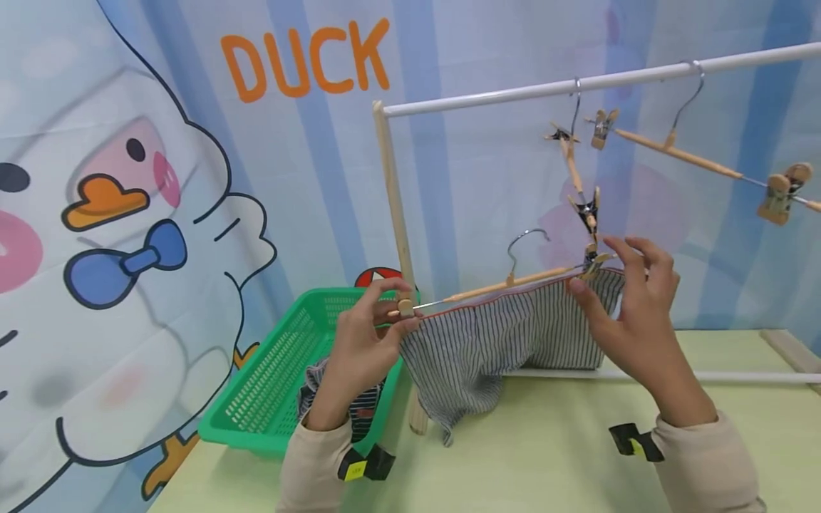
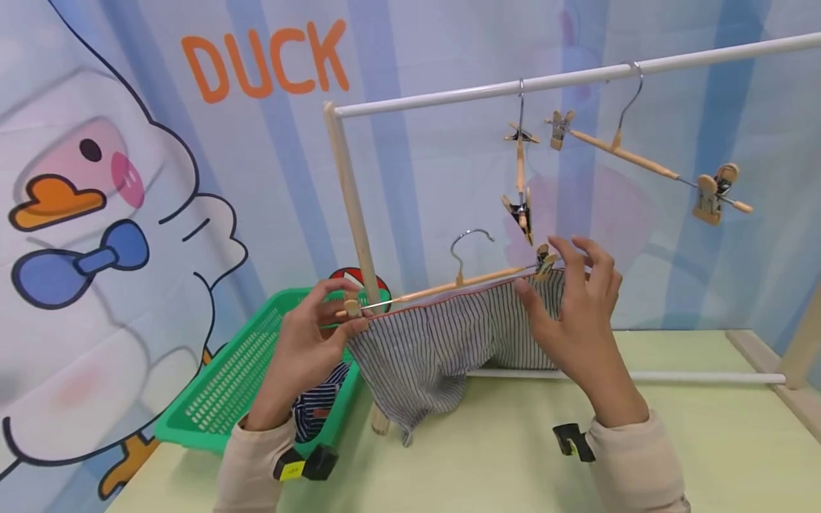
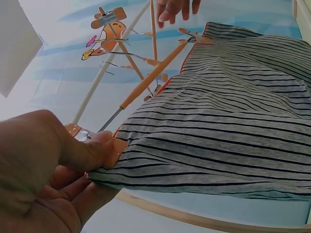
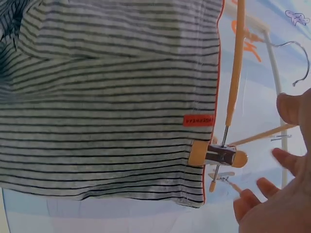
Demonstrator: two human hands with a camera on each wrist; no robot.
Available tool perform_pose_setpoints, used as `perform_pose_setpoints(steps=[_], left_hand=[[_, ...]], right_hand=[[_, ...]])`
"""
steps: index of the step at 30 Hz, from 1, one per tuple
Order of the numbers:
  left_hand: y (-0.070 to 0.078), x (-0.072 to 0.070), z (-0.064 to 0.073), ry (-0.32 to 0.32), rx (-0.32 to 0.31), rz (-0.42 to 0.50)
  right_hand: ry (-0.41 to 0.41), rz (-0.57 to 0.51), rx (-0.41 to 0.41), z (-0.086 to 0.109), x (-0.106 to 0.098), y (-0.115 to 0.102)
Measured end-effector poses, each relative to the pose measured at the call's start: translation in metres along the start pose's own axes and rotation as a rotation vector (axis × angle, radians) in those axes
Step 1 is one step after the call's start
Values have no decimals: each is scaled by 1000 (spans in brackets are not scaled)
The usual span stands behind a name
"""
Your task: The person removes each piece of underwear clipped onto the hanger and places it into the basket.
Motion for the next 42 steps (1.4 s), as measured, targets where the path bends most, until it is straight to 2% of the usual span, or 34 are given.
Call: perform_pose_setpoints(steps=[4,8,13,20,24,32,37,42], left_hand=[[0,-4,0,-25,32,-5],[-2,-11,1,-52,57,0],[-1,-18,3,-53,85,-27],[0,-26,3,-62,127,-31],[2,-29,3,-66,129,-21],[3,-32,4,-68,160,21],[2,-35,4,-64,177,56],[2,-35,5,-42,166,52]], right_hand=[[-37,12,-40,-1,-1,5],[-85,12,-36,-1,-4,9],[-97,7,-69,-2,-11,13],[-87,14,5,-1,-22,11],[-93,-3,27,0,-28,6],[-150,-75,116,4,-35,2],[-174,-107,142,4,-38,0],[-176,-91,175,6,-40,-1]])
Point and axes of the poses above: each hand's wrist, its own z-axis away from the middle knuckle, its own x-axis out of the palm, y = z × x, the point moved 2 cm from there along -z, towards the middle knuckle, and after that the axes turned 1 degree about -z, right-handed, at the moved point
